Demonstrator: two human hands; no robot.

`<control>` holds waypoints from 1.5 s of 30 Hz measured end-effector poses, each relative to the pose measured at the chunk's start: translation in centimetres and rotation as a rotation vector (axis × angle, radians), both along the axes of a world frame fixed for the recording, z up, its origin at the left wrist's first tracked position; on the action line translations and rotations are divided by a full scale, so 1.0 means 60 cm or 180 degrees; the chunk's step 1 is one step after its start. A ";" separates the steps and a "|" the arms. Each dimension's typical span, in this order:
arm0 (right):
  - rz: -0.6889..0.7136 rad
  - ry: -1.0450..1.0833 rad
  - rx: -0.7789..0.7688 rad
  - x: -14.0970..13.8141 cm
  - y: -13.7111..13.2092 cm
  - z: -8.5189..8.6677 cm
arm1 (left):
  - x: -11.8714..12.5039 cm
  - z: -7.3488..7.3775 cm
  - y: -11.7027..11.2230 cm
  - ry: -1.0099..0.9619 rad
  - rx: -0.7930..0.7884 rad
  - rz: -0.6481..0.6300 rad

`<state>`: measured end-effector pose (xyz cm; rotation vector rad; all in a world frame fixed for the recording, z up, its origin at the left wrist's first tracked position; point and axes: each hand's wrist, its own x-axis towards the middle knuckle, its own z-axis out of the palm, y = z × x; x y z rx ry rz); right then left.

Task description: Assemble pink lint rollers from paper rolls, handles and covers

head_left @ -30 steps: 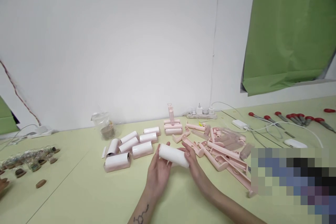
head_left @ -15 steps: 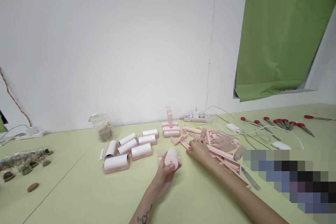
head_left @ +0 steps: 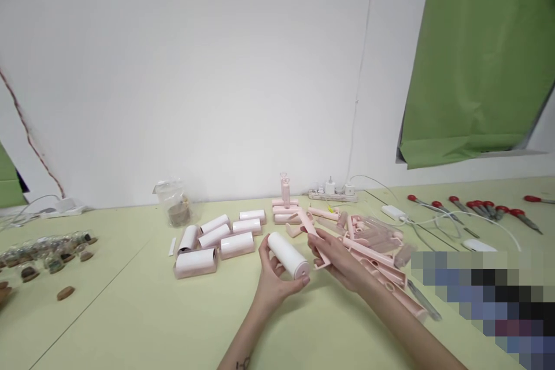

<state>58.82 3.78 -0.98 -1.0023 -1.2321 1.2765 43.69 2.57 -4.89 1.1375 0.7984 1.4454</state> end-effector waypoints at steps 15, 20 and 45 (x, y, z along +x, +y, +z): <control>-0.0169 -0.0620 0.0563 -0.031 -0.016 -0.026 | -0.024 0.010 -0.006 0.0945 0.0104 -0.0827; -0.0055 -0.0437 0.0455 -0.035 -0.016 -0.030 | -0.019 0.011 -0.003 0.0246 0.0242 -0.1156; -0.0831 -0.1843 0.0899 -0.085 -0.055 -0.065 | 0.012 0.002 -0.014 -0.0716 -0.0690 -0.0337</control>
